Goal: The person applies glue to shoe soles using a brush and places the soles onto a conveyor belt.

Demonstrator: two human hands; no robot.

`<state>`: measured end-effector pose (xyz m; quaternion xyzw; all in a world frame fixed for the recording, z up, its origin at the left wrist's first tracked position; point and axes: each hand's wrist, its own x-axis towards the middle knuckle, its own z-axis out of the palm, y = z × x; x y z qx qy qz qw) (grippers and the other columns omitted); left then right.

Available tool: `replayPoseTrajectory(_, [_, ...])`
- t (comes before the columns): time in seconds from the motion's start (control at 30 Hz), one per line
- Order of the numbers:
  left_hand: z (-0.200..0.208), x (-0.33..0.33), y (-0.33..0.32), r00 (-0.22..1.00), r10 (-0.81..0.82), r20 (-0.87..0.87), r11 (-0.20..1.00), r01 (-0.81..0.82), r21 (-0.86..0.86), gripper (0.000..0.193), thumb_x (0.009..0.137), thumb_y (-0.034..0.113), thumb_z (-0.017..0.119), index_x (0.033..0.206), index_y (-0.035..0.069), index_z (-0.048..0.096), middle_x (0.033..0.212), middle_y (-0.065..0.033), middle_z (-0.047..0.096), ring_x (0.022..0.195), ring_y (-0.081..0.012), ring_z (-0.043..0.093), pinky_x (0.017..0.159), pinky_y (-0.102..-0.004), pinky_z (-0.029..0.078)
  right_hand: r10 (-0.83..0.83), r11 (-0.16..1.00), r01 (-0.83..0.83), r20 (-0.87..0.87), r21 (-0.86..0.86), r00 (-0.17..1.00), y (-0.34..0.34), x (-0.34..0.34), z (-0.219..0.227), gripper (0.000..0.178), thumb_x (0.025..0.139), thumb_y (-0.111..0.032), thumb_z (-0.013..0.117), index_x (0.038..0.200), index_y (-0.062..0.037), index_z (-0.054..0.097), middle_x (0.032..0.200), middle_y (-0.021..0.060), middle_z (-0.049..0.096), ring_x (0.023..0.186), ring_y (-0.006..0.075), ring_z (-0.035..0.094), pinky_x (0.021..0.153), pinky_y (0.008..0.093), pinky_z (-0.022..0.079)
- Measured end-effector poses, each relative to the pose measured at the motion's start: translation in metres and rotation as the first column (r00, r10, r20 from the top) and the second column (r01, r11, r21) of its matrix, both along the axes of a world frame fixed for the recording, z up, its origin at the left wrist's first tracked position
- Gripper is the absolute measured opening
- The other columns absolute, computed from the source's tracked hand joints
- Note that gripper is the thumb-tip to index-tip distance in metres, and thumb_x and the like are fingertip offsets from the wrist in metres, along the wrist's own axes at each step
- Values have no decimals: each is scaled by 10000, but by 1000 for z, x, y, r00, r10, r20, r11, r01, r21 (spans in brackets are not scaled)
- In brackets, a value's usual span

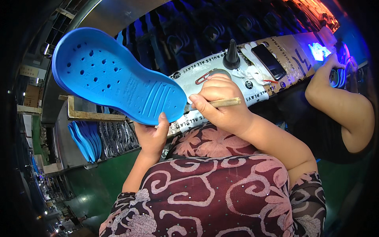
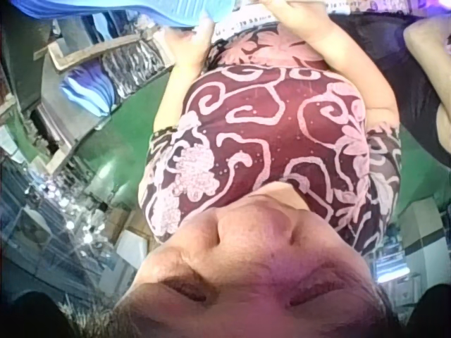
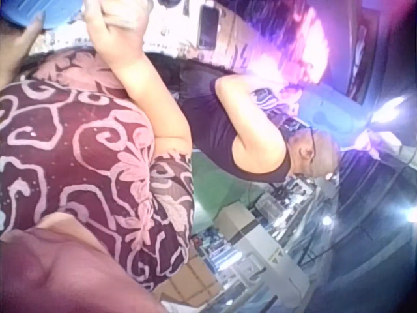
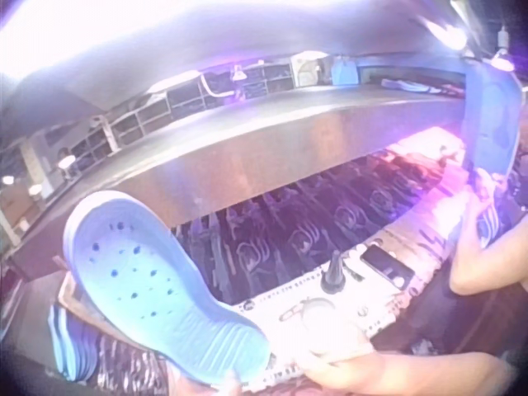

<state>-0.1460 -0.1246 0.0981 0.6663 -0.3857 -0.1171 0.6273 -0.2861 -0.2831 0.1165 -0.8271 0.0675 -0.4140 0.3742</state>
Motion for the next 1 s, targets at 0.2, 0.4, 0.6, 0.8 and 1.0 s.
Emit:
replayPoseTrajectory(0.2, [-5, 7, 2, 985, -41, 170, 998, 47, -31, 298, 765, 3, 634, 1051, -54, 570, 945, -134, 649, 826, -194, 637, 755, -299, 497, -35, 999, 32, -64, -42, 997, -3, 1, -6, 274, 854, -163, 610, 599, -65, 623, 551, 54, 536, 566, 247, 501, 684, 345, 412])
replayPoseTrajectory(0.4, [-8, 8, 5, 989, -59, 133, 997, 65, -41, 257, 756, -15, 627, 1005, -55, 574, 907, -125, 644, 796, -187, 630, 740, -301, 497, -7, 1000, 5, -76, -25, 997, -3, 3, 2, 244, 831, -138, 626, 601, -58, 615, 578, 48, 567, 576, 244, 515, 691, 357, 421])
replayPoseTrajectory(0.6, [-9, 6, 4, 991, -71, 115, 993, 81, -81, 222, 756, -21, 626, 971, -54, 583, 874, -116, 638, 757, -178, 620, 707, -299, 496, -34, 990, 24, -67, -139, 997, -5, 8, -3, 202, 802, -126, 648, 609, -77, 614, 581, 46, 552, 587, 243, 535, 727, 365, 431])
replayPoseTrajectory(0.8, [-19, 6, 4, 989, -52, 140, 992, 67, -109, 221, 751, -36, 638, 964, -54, 580, 868, -110, 631, 760, -171, 611, 702, -291, 493, -80, 991, 67, -116, -112, 990, -6, 2, -1, 228, 803, -137, 652, 589, -77, 601, 572, 44, 543, 573, 237, 524, 731, 359, 426])
replayPoseTrajectory(1.0, [-18, -2, -3, 993, -18, 113, 976, 42, -215, 178, 774, -39, 637, 947, -50, 595, 839, -98, 627, 767, -171, 606, 699, -293, 492, -26, 989, 18, -53, -144, 998, 0, 3, -3, 267, 815, -154, 654, 571, -73, 585, 565, 39, 539, 558, 227, 511, 752, 355, 424])
